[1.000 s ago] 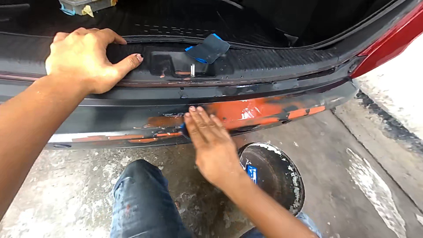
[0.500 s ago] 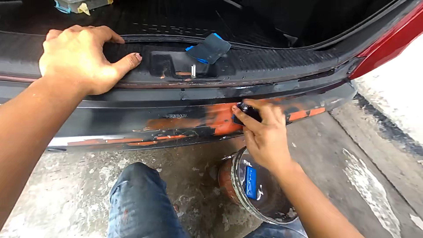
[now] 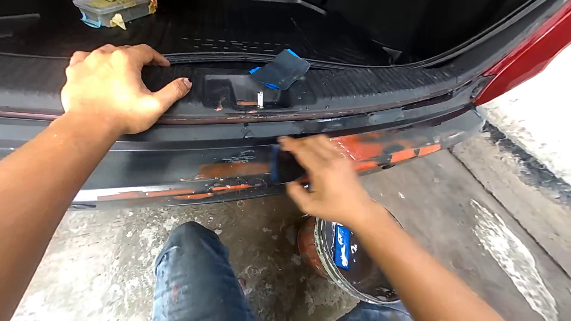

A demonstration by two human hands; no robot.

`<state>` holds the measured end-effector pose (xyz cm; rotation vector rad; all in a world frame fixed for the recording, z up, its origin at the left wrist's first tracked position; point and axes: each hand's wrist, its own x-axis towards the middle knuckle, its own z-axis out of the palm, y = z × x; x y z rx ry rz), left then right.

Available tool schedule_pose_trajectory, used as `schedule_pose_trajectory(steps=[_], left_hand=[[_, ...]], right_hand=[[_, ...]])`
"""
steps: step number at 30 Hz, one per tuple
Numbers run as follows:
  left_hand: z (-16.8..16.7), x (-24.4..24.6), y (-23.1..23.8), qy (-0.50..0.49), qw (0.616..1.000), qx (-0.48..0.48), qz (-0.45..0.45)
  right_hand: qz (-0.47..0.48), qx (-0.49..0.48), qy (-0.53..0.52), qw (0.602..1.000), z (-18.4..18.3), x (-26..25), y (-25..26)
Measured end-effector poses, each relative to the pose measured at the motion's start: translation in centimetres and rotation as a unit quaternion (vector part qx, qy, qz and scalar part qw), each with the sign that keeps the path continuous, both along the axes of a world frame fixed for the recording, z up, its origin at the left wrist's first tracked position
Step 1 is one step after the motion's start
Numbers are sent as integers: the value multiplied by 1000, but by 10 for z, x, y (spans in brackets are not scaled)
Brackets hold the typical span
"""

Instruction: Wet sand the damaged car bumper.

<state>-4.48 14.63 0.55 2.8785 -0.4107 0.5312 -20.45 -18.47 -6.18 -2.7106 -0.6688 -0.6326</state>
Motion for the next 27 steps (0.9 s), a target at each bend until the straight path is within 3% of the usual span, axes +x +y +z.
schedule_pose_trajectory(steps=[3,9,15,18,20,22,25,27], left_hand=[[0,-1,1,-9,1000,2,-4],[0,3,1,-11,1000,1,6],[-2,0,3,-10,1000,-7,-6],[-2,2,3,-14,1000,-7,-14],[-4,4,5,-15,1000,-8,-10],[-4,7,6,-19,1000,-13,-13],[-4,4,4,-12,1000,-11,-9],[-2,2,3,-12,1000,-9,-6]], right_hand=[[69,-42,3,997,4,12,34],[-49,-32,-57,997,-8,-8,-73],[9,-51,2,999,-6,0,49],[-2,-23,-16,1000,-12,1,-8],[-68,-3,-40,997,-18,-5,-74],[-123,27,-75,989,-22,-4,-97],[-144,47,-84,985,-21,-2,-18],[-94,28,-61,993,-19,1,33]])
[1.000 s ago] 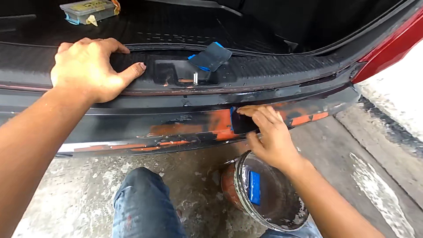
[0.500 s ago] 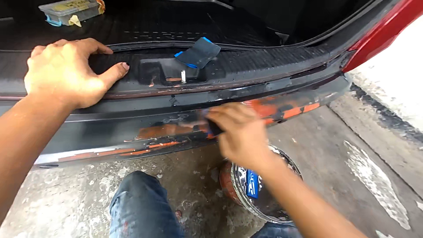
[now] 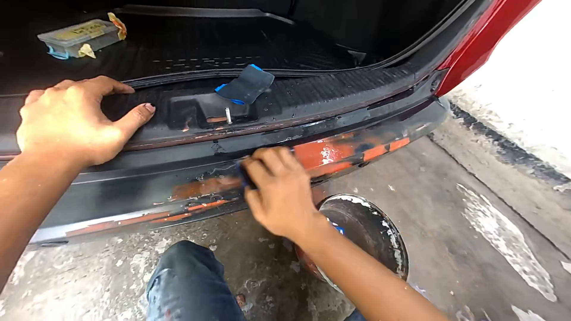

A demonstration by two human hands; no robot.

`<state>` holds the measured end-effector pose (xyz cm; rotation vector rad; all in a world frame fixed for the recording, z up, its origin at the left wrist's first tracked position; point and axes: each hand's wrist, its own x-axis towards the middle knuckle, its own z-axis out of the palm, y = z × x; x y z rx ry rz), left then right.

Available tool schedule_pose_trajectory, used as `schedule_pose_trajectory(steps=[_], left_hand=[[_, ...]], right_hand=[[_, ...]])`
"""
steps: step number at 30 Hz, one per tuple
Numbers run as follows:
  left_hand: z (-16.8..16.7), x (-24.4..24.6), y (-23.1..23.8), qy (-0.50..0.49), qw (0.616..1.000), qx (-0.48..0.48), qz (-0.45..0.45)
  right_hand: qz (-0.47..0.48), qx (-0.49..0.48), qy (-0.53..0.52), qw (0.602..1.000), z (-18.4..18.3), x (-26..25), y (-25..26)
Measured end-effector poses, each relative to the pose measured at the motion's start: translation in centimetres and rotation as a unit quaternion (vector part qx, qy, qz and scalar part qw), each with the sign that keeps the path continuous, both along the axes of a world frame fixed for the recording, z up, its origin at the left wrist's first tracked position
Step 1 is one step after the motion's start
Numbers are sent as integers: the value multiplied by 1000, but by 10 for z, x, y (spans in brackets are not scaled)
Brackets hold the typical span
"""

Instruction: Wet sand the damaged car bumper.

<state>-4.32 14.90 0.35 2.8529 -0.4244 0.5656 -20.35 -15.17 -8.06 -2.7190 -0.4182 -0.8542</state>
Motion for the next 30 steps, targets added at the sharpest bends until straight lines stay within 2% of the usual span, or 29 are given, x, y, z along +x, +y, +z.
schedule_pose_trajectory(steps=[1,3,6,7,8,10,12,13,15,18,19,21,23,24,26,28,30], left_hand=[[0,-2,0,0,1000,2,2],[-1,-2,1,0,1000,8,1],[1,-1,0,-2,1000,7,2],[1,-1,-1,-3,1000,7,6],[1,-1,-2,-2,1000,8,10],[1,-3,-3,2,1000,8,13],[1,-3,-4,2,1000,7,13],[1,-4,-3,4,1000,8,15],[1,-5,-3,5,1000,11,11],[1,-2,-3,2,1000,10,13],[2,-1,-4,1,1000,8,14],[0,-3,-3,4,1000,9,14],[1,-4,-3,3,1000,10,9],[1,-3,-3,0,1000,9,9],[0,-4,-2,1,1000,11,5],[0,-4,-2,-1,1000,9,9],[1,-2,-3,-2,1000,5,14]], right_hand=[[35,-21,15,999,2,1,4],[65,-38,25,997,4,4,-29],[-7,-4,-20,1000,0,2,-116],[-28,23,-45,998,-2,4,-126],[-46,40,-56,997,-4,5,-115],[-49,38,-28,998,-5,1,-49],[4,16,1,1000,-6,1,20],[35,-5,16,999,-6,1,34],[67,-24,35,997,-2,2,15],[0,-1,-9,1000,-2,1,-39],[-27,15,-29,999,-3,2,-36],[-41,29,-35,998,-5,1,5],[1,16,-9,1000,-3,2,42],[25,-5,9,1000,-1,3,43],[37,-28,31,998,2,1,8],[-24,-20,8,999,0,0,-48],[-95,19,-34,995,-2,4,-71]])
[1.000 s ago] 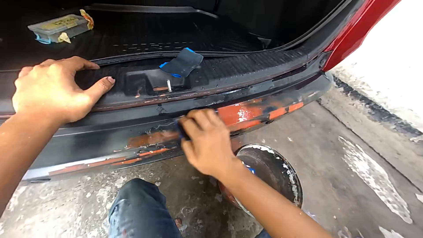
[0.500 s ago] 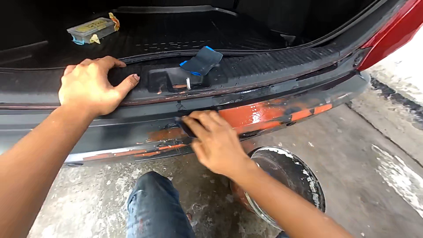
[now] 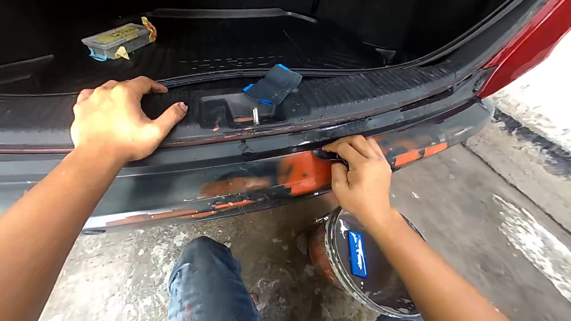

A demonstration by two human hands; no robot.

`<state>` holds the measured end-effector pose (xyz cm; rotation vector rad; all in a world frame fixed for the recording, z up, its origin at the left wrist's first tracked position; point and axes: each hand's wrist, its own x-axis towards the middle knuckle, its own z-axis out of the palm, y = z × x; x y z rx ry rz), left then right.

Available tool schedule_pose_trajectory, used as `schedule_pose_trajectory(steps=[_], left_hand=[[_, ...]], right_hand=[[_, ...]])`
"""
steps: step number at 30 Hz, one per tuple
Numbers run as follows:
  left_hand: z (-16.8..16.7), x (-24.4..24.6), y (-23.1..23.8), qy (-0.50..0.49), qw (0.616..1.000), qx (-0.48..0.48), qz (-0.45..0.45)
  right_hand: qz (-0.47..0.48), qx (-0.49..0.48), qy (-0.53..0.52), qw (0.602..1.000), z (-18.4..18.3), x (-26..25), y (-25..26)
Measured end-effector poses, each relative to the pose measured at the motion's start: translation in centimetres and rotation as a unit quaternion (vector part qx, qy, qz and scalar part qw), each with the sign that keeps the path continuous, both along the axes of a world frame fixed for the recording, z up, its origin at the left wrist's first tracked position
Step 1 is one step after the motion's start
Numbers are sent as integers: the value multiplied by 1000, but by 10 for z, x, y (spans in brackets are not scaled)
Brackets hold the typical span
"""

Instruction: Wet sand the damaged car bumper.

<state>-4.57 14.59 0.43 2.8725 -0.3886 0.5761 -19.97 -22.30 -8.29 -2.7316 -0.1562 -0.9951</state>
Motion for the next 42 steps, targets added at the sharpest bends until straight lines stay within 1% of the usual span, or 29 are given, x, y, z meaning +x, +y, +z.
schedule_pose_trajectory(steps=[1,3,5,6,7,8,9,12,13,14,15,17,19,20,21,22,25,26,27,28,30,32,33,34,35,38,39,40,42], left_hand=[[0,0,0,1,1000,0,2],[0,-1,1,3,1000,3,-1],[-1,0,1,0,1000,4,-5],[-2,-1,2,-1,1000,6,-5],[-2,-1,2,0,1000,7,-7],[-2,-1,3,0,1000,10,-9],[-2,0,4,-3,1000,13,-10],[-6,7,7,-7,1000,0,-17],[-9,12,10,-12,1000,-6,-23],[-13,18,14,-18,999,-11,-32],[-18,23,18,-23,999,-18,-43],[-22,29,23,-29,997,-40,-67],[-21,25,16,-21,993,-73,-94],[-20,19,11,-15,990,-92,-109],[-20,14,6,-8,987,-106,-117],[-18,9,2,4,985,-121,-119],[-20,6,1,9,980,-154,-123],[-20,6,1,8,981,-152,-119],[-18,6,0,8,982,-150,-114],[-18,5,1,8,983,-144,-109],[-17,6,1,6,983,-146,-111],[-18,1,-5,3,978,-172,-116],[-20,-3,-9,0,974,-191,-117],[-23,-3,-10,-3,971,-207,-122],[-24,-2,-11,-3,968,-217,-125],[-21,-2,-7,-1,971,-205,-120],[-19,-2,-6,4,974,-195,-114],[-20,0,-3,5,976,-187,-111],[-21,2,-3,4,978,-179,-110]], right_hand=[[-18,3,-10,1000,0,1,14],[-3,-2,21,1000,4,-4,77],[65,-17,55,996,7,-4,132],[105,-29,67,992,6,-3,140],[138,-36,76,987,4,-2,130],[152,-39,74,985,2,-2,107],[136,-47,60,988,-1,-2,72],[5,-33,17,999,-8,-6,-62],[-32,-17,-17,999,-11,-5,-92],[-56,-2,-48,997,-14,-3,-104],[-70,6,-65,995,-15,-3,-94],[-38,25,-55,997,-11,-2,-36],[52,14,-26,998,-8,-2,25],[102,-1,-11,995,-7,-1,36],[137,-15,4,990,-5,1,29],[146,-23,10,989,-3,3,8],[53,-13,-1,999,-2,6,-100],[20,3,-19,1000,-3,8,-128],[0,17,-45,999,-4,11,-140],[-15,24,-60,998,-4,11,-131],[-2,29,-43,999,-2,4,-77],[83,6,-13,996,-3,-2,-29],[123,-17,-7,992,-5,-1,-29],[147,-34,-7,989,-5,2,-44],[142,-44,-12,989,-6,3,-72],[71,-23,-32,997,-8,5,-170],[51,-15,-46,998,-7,6,-181],[44,-12,-53,998,-6,6,-174],[83,-5,-42,996,-3,3,-136]])
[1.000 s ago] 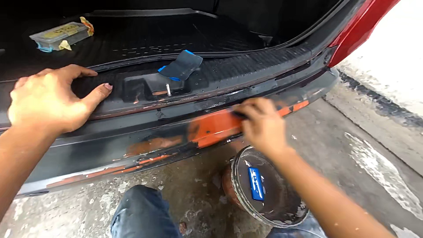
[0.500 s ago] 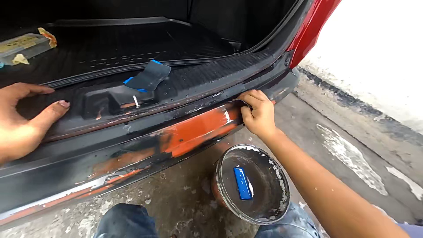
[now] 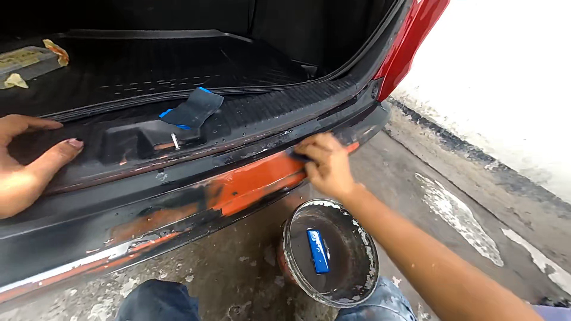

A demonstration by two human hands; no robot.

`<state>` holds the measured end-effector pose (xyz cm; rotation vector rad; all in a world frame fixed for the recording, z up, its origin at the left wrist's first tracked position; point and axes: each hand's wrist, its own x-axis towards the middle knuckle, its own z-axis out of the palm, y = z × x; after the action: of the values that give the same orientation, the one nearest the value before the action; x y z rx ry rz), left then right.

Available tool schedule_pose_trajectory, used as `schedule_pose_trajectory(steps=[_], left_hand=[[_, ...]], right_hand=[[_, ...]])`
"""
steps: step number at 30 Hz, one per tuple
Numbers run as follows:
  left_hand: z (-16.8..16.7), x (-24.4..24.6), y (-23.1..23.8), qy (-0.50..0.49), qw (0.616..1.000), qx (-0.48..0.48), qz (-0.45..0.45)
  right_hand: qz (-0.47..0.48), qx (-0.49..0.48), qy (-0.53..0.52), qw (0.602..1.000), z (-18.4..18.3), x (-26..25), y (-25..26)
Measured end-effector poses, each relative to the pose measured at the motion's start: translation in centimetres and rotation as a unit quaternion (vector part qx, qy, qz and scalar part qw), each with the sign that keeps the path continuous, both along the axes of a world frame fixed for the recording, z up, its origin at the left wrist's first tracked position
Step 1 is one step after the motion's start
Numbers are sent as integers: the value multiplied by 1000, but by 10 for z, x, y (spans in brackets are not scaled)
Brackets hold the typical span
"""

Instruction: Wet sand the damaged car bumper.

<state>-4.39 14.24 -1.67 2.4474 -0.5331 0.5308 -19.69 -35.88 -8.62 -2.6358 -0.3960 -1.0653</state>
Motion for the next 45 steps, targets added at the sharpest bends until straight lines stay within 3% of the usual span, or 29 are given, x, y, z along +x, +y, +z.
schedule_pose_trajectory(steps=[3,6,8,11,15,17,21,23,25,28,31,34,37,41,43,45], left_hand=[[0,4,6,-7,999,36,-1],[3,13,11,-26,997,75,7],[2,14,11,-25,997,74,3],[2,14,11,-30,996,78,7],[7,13,17,-30,984,152,84],[16,1,10,-13,979,171,107],[21,-5,3,2,976,181,119],[21,-8,3,6,977,178,117],[22,-6,3,2,976,184,114],[22,-5,3,0,976,181,118],[20,-5,3,0,977,181,114],[20,-5,3,-5,977,179,112],[20,-6,3,-7,977,184,110],[21,-2,3,-6,977,176,116],[19,-4,4,-3,977,176,118],[20,-3,5,-6,977,178,115]], right_hand=[[59,-28,31,997,3,5,-2],[-17,-7,4,1000,6,10,-38],[-43,-14,-2,999,5,4,-13],[33,-44,51,997,3,-3,19],[-12,-4,51,999,10,3,-27],[-34,8,30,999,10,4,9],[21,-3,50,999,2,-2,183],[75,-27,81,994,3,-1,210],[79,-43,89,992,4,0,175],[-14,3,26,1000,-3,1,103],[-47,30,2,998,-6,0,148],[44,-8,47,998,-2,-2,225],[82,-57,72,992,6,1,188],[-42,-7,14,999,0,2,103],[-45,5,14,999,-4,-3,135],[14,-21,44,999,-8,-8,195]])
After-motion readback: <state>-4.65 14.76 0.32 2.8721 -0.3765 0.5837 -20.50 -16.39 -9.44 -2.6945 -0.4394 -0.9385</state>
